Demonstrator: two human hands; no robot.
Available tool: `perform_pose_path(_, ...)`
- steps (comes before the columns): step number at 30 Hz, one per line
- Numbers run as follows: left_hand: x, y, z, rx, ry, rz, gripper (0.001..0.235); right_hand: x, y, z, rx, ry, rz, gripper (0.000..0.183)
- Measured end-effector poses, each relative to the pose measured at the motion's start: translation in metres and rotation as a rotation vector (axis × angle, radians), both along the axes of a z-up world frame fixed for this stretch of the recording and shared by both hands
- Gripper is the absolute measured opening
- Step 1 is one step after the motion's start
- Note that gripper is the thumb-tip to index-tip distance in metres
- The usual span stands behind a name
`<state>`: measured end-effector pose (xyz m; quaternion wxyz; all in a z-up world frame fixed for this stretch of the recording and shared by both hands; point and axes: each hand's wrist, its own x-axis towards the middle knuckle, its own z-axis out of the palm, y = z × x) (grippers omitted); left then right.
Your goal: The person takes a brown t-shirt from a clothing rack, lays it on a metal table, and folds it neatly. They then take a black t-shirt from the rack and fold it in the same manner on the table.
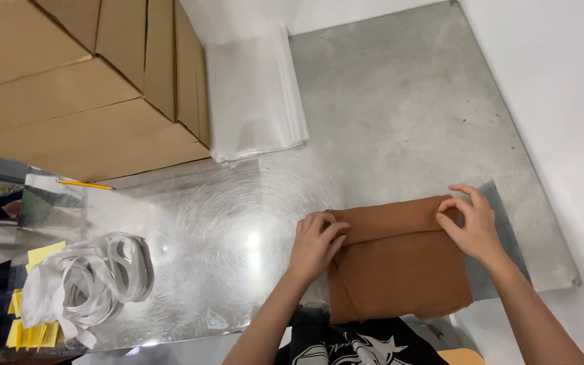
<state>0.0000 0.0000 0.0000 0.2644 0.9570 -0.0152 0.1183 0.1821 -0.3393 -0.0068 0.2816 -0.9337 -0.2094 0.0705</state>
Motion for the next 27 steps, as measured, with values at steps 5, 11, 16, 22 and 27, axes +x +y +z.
perform_pose_path(5,0.034,0.02,0.044,-0.203,0.589,-0.035,0.086,0.029,0.059,0.061,-0.3,0.367,0.191,0.066)
perform_pose_path(11,0.047,0.026,0.062,-0.215,0.776,-0.113,0.079,0.072,0.044,0.004,-0.567,0.502,0.332,0.071)
perform_pose_path(16,0.08,0.04,0.05,-0.093,0.615,-0.134,0.068,0.086,0.045,-0.009,-0.35,0.414,0.324,0.052)
perform_pose_path(22,0.126,0.054,0.02,0.105,0.462,-0.076,0.062,0.083,0.045,-0.018,-0.281,0.145,0.102,0.048)
perform_pose_path(27,0.103,0.051,0.006,0.307,0.325,-0.054,0.059,0.033,0.038,-0.025,-0.19,-0.105,-0.021,0.044)
